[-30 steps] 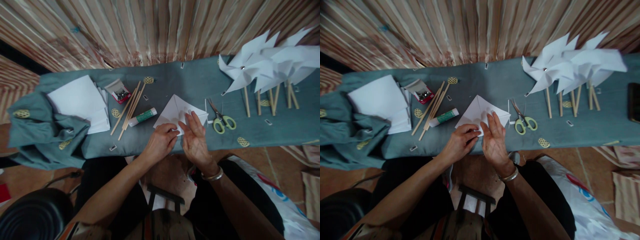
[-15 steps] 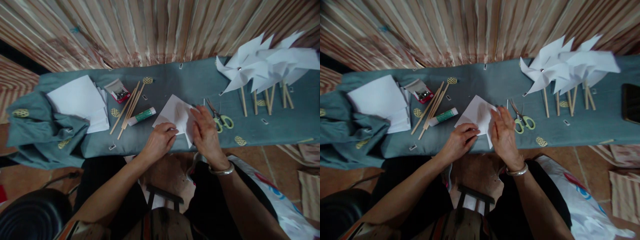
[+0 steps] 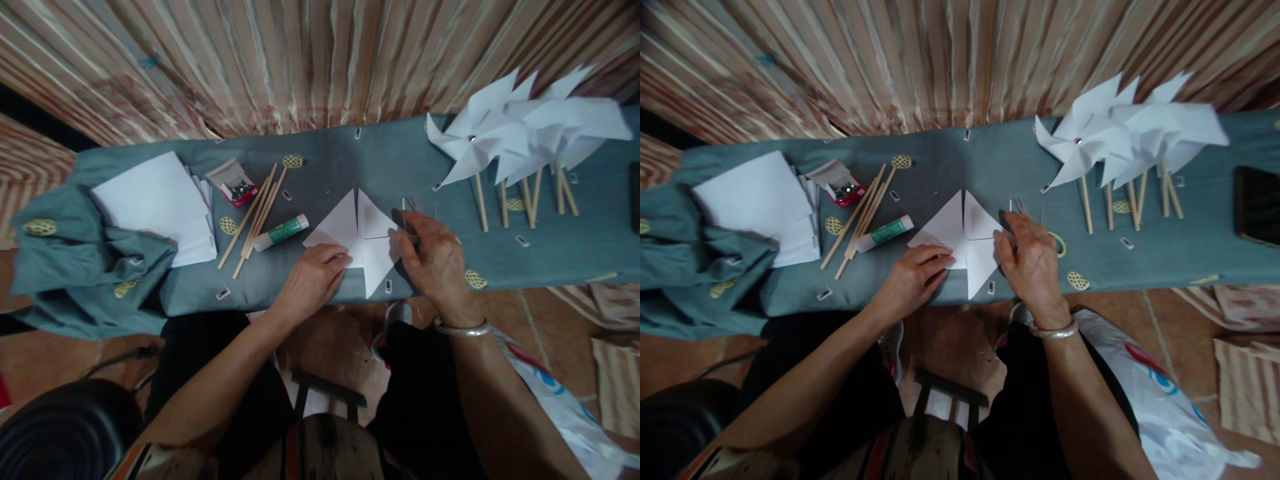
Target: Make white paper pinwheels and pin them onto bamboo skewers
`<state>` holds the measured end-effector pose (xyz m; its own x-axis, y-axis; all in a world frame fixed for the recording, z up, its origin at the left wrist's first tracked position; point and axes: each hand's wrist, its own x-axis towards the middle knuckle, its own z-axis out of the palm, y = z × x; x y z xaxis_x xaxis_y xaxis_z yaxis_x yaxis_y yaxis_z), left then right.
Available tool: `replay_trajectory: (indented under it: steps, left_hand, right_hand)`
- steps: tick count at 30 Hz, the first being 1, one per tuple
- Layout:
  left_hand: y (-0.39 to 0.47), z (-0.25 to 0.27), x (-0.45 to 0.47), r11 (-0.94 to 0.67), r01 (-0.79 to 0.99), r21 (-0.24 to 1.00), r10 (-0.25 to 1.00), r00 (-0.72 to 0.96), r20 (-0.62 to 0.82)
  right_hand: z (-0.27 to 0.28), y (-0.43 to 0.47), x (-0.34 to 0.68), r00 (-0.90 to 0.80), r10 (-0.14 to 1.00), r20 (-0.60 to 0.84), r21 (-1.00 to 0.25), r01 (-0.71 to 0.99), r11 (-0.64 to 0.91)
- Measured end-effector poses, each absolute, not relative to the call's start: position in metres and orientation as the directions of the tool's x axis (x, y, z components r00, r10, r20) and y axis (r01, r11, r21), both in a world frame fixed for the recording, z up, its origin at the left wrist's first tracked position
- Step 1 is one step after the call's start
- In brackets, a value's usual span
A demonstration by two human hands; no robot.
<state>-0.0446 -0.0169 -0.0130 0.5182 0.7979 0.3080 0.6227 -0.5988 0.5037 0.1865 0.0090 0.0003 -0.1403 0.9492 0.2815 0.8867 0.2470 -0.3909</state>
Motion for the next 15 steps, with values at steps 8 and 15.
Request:
replay_trajectory:
  steps: [8,15]
  left_hand:
    - [-0.008,-0.009,-0.051,-0.575,0.670,0.470,0.816,0.510,0.271]
    - [-0.008,-0.008,-0.048,-0.579,0.665,0.471,0.813,0.516,0.271]
  right_hand:
    - [0.001,-0.001,0.190,-0.104,0.964,0.246,-0.414,0.888,0.201]
    - [0.003,-0.004,0.191,-0.124,0.953,0.278,-0.403,0.885,0.233]
